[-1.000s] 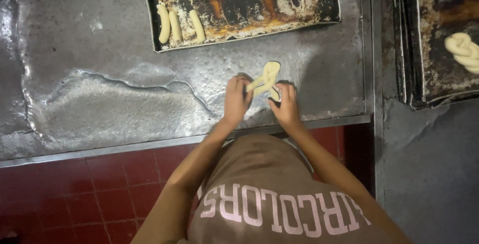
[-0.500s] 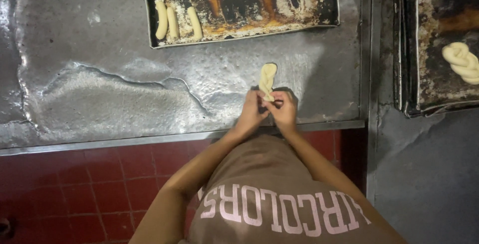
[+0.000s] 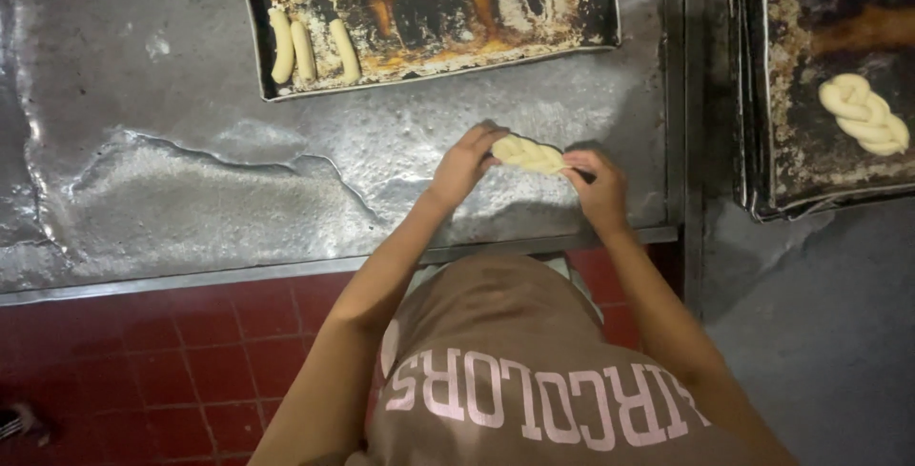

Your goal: The person repeatedly picks up short dough pieces from a tray, rolls them into ropes on a stainless steel countertop, and braids them into twisted shapes. The braided dough pieces are placed onto a second baking tray. The process continues with multiple dough pieces throughout the clip.

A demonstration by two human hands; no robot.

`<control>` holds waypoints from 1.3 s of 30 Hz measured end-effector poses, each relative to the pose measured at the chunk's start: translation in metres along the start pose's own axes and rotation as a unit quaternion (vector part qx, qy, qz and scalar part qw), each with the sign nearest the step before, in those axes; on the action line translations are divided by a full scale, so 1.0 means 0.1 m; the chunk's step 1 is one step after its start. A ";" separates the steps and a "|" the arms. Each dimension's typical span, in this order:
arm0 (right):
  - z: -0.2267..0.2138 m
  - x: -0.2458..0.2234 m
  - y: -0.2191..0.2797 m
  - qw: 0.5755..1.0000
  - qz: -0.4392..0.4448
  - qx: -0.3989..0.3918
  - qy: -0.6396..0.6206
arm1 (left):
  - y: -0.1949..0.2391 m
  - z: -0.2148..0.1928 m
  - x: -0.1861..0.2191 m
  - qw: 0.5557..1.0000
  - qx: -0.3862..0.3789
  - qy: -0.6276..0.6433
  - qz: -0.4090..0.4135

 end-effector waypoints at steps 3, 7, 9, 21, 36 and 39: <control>0.06 0.13 0.00 1.000 0.009 -0.026 0.012 | 0.00 0.08 -0.13 0.999 0.045 0.015 -0.011; 0.06 0.31 -0.04 1.000 0.010 0.006 0.008 | 0.04 0.18 -0.35 0.997 0.060 -0.012 -0.037; -0.04 0.36 -0.13 1.000 0.007 0.002 -0.018 | -0.03 0.18 -0.38 0.995 0.071 -0.033 -0.069; -3.03 0.51 -0.73 0.957 -0.094 0.258 0.094 | -3.06 0.00 2.00 0.942 0.088 0.100 0.307; -3.17 0.91 -1.04 0.909 0.128 0.132 0.374 | -4.06 1.27 1.53 0.950 0.063 -0.258 0.166; -3.02 0.41 -1.22 0.930 0.197 0.179 0.255 | -3.73 0.64 1.50 0.975 0.100 -0.182 0.084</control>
Point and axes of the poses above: each hand's wrist, its own y-axis away from the middle knuckle, its own z-axis out of the palm, x = y × z, the point moved 3 cm from there along -y, towards the middle knuckle, and after that the axes turned 10 degrees about -x, right-handed, at the moved point
